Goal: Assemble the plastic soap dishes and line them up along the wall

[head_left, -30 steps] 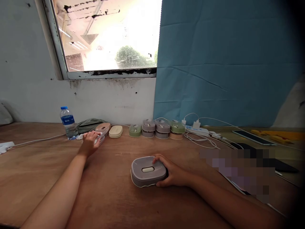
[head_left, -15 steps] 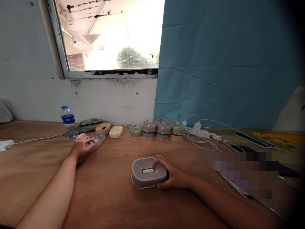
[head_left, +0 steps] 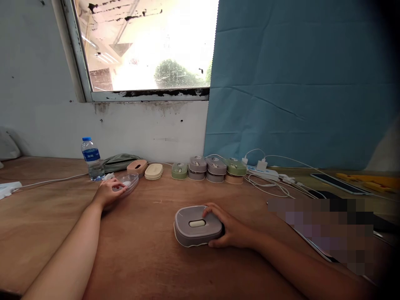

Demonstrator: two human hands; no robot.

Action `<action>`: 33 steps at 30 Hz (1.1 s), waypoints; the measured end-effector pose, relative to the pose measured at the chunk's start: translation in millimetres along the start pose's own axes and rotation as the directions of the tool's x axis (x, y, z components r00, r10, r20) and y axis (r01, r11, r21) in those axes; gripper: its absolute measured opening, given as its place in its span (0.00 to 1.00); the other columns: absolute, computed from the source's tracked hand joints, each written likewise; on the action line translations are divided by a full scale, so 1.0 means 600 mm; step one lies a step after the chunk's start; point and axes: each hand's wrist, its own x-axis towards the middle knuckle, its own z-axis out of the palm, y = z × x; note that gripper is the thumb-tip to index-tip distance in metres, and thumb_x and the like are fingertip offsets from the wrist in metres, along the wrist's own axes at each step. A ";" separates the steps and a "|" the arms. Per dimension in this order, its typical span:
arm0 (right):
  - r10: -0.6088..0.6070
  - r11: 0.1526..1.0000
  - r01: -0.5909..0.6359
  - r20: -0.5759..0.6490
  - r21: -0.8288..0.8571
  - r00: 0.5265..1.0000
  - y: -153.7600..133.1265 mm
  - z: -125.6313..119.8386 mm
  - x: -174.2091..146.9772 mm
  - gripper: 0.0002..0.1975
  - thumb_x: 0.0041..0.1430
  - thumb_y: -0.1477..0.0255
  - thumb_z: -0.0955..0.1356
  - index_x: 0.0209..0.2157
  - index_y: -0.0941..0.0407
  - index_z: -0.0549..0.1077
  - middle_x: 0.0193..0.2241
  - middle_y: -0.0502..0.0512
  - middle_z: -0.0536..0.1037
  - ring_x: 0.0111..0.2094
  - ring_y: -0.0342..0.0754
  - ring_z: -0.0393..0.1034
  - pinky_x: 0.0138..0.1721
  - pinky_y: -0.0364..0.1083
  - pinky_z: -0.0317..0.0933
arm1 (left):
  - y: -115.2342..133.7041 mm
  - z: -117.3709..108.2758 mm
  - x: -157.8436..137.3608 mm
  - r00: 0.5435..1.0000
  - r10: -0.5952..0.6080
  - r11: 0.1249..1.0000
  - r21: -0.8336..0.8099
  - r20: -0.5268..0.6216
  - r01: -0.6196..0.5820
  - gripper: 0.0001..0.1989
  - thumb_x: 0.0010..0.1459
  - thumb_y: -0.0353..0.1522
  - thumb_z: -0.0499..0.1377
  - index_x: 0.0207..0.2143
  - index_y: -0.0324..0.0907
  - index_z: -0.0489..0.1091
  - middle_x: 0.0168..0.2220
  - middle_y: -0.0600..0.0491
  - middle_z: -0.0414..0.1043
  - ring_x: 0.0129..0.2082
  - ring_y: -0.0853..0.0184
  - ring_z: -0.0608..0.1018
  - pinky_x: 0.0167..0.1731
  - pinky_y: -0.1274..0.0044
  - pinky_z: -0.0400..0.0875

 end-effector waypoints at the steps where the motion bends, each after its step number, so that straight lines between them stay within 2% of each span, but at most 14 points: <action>1: 0.004 1.000 -0.004 0.000 -0.006 1.000 0.001 -0.001 0.000 0.28 0.35 0.66 0.72 0.41 0.52 0.61 0.48 0.53 0.57 0.49 0.53 0.56 0.49 0.48 0.52 | 0.003 -0.002 0.001 1.000 0.008 1.000 0.027 -0.003 -0.008 0.16 0.48 0.45 0.52 0.27 0.44 0.72 0.29 0.54 0.68 0.32 0.66 0.70 0.40 0.73 0.59; 3: 0.009 1.000 -0.009 0.002 -0.018 1.000 0.002 -0.003 0.000 0.30 0.34 0.65 0.73 0.42 0.52 0.61 0.49 0.53 0.57 0.49 0.54 0.55 0.50 0.48 0.52 | 0.020 -0.009 0.005 0.998 0.027 0.995 0.094 -0.062 -0.021 0.16 0.47 0.45 0.53 0.30 0.46 0.72 0.33 0.52 0.68 0.37 0.62 0.69 0.42 0.69 0.56; 5: 0.012 1.000 -0.012 -0.005 -0.026 1.000 0.001 -0.005 0.000 0.32 0.33 0.64 0.73 0.42 0.52 0.60 0.48 0.53 0.58 0.49 0.54 0.56 0.49 0.48 0.53 | 0.055 -0.018 0.011 0.982 0.044 0.992 0.122 -0.182 -0.021 0.19 0.47 0.46 0.53 0.38 0.46 0.70 0.40 0.49 0.64 0.42 0.59 0.67 0.45 0.66 0.54; 7: 0.007 0.999 -0.008 -0.029 -0.031 1.000 0.000 -0.004 0.001 0.32 0.33 0.64 0.73 0.42 0.52 0.60 0.47 0.53 0.59 0.48 0.53 0.57 0.48 0.47 0.54 | 0.109 -0.023 0.016 0.961 0.073 0.996 0.061 -0.267 -0.058 0.22 0.48 0.46 0.52 0.43 0.45 0.66 0.44 0.47 0.60 0.45 0.57 0.64 0.47 0.64 0.53; 8: 0.004 0.999 -0.006 -0.048 -0.034 0.999 -0.001 -0.003 0.001 0.31 0.33 0.64 0.73 0.42 0.52 0.60 0.46 0.53 0.60 0.47 0.53 0.57 0.48 0.47 0.54 | 0.141 -0.025 0.016 0.961 0.117 0.993 -0.001 -0.250 -0.121 0.23 0.47 0.46 0.53 0.44 0.45 0.65 0.45 0.47 0.59 0.47 0.56 0.63 0.47 0.64 0.52; 10: 0.002 0.999 -0.006 -0.095 -0.041 0.995 -0.001 0.001 0.003 0.32 0.33 0.64 0.73 0.41 0.53 0.60 0.45 0.53 0.61 0.46 0.52 0.58 0.47 0.47 0.55 | 0.207 -0.023 0.008 0.961 0.245 0.948 -0.178 -0.128 -0.265 0.23 0.46 0.47 0.54 0.43 0.47 0.65 0.46 0.49 0.59 0.48 0.56 0.61 0.48 0.65 0.53; 11: 0.002 0.999 -0.008 -0.120 -0.043 0.993 -0.001 0.003 0.003 0.32 0.33 0.63 0.73 0.41 0.53 0.60 0.44 0.53 0.62 0.45 0.53 0.59 0.46 0.47 0.55 | 0.238 -0.020 0.001 0.946 0.323 0.907 -0.279 -0.025 -0.317 0.24 0.45 0.47 0.55 0.44 0.48 0.64 0.47 0.50 0.59 0.49 0.56 0.61 0.48 0.66 0.54; 13: 0.000 0.999 -0.008 -0.175 -0.048 0.985 0.002 0.007 0.005 0.33 0.31 0.63 0.73 0.41 0.53 0.59 0.42 0.54 0.63 0.43 0.53 0.60 0.43 0.48 0.57 | 0.291 -0.010 -0.018 0.857 0.487 0.806 -0.464 0.168 -0.367 0.30 0.41 0.47 0.59 0.47 0.49 0.61 0.49 0.50 0.58 0.49 0.56 0.62 0.48 0.67 0.56; 15: -0.014 0.998 0.001 -0.234 -0.056 0.972 0.007 0.009 0.005 0.34 0.30 0.62 0.74 0.42 0.53 0.59 0.41 0.54 0.64 0.42 0.53 0.61 0.42 0.48 0.58 | 0.325 0.003 -0.038 0.763 0.585 0.727 -0.594 0.274 -0.344 0.38 0.36 0.47 0.62 0.51 0.49 0.56 0.51 0.50 0.56 0.49 0.56 0.62 0.48 0.67 0.58; 17: -0.030 0.998 0.013 -0.286 -0.059 0.958 0.012 0.010 0.005 0.36 0.29 0.62 0.74 0.42 0.54 0.59 0.41 0.55 0.64 0.42 0.53 0.61 0.42 0.48 0.58 | 0.341 0.017 -0.053 0.741 0.604 0.683 -0.671 0.295 -0.289 0.44 0.33 0.44 0.64 0.54 0.48 0.52 0.52 0.49 0.55 0.50 0.57 0.62 0.49 0.68 0.58; 22: -0.046 0.999 0.034 -0.338 -0.040 0.940 0.016 0.010 0.005 0.38 0.31 0.63 0.73 0.46 0.54 0.56 0.44 0.56 0.63 0.45 0.54 0.60 0.45 0.49 0.58 | 0.341 0.039 -0.059 0.824 0.523 0.625 -0.756 0.219 -0.195 0.44 0.33 0.40 0.66 0.52 0.43 0.51 0.50 0.47 0.57 0.49 0.59 0.63 0.48 0.69 0.60; 27: -0.106 0.994 0.087 -0.325 -0.073 0.940 0.008 0.005 0.006 0.38 0.34 0.63 0.73 0.49 0.53 0.58 0.47 0.57 0.63 0.48 0.56 0.59 0.49 0.51 0.55 | 0.342 0.036 -0.056 0.858 0.501 0.610 -0.750 0.116 -0.255 0.41 0.32 0.38 0.66 0.50 0.44 0.53 0.49 0.47 0.58 0.49 0.58 0.63 0.48 0.68 0.59; 30: -0.127 0.989 0.089 -0.371 -0.119 0.920 0.007 0.001 0.006 0.35 0.36 0.61 0.72 0.48 0.51 0.61 0.50 0.56 0.61 0.51 0.57 0.55 0.52 0.53 0.52 | 0.345 0.037 -0.056 0.866 0.482 0.605 -0.766 0.135 -0.218 0.44 0.34 0.39 0.65 0.53 0.45 0.46 0.52 0.46 0.52 0.52 0.57 0.60 0.51 0.66 0.56; 33: -0.095 0.991 0.044 -0.444 -0.123 0.891 0.009 -0.003 0.007 0.33 0.37 0.60 0.72 0.48 0.49 0.62 0.51 0.55 0.59 0.52 0.56 0.54 0.53 0.53 0.51 | 0.335 0.044 -0.055 0.856 0.466 0.629 -0.764 0.223 -0.143 0.55 0.31 0.41 0.66 0.56 0.45 0.35 0.57 0.43 0.40 0.57 0.56 0.52 0.54 0.64 0.50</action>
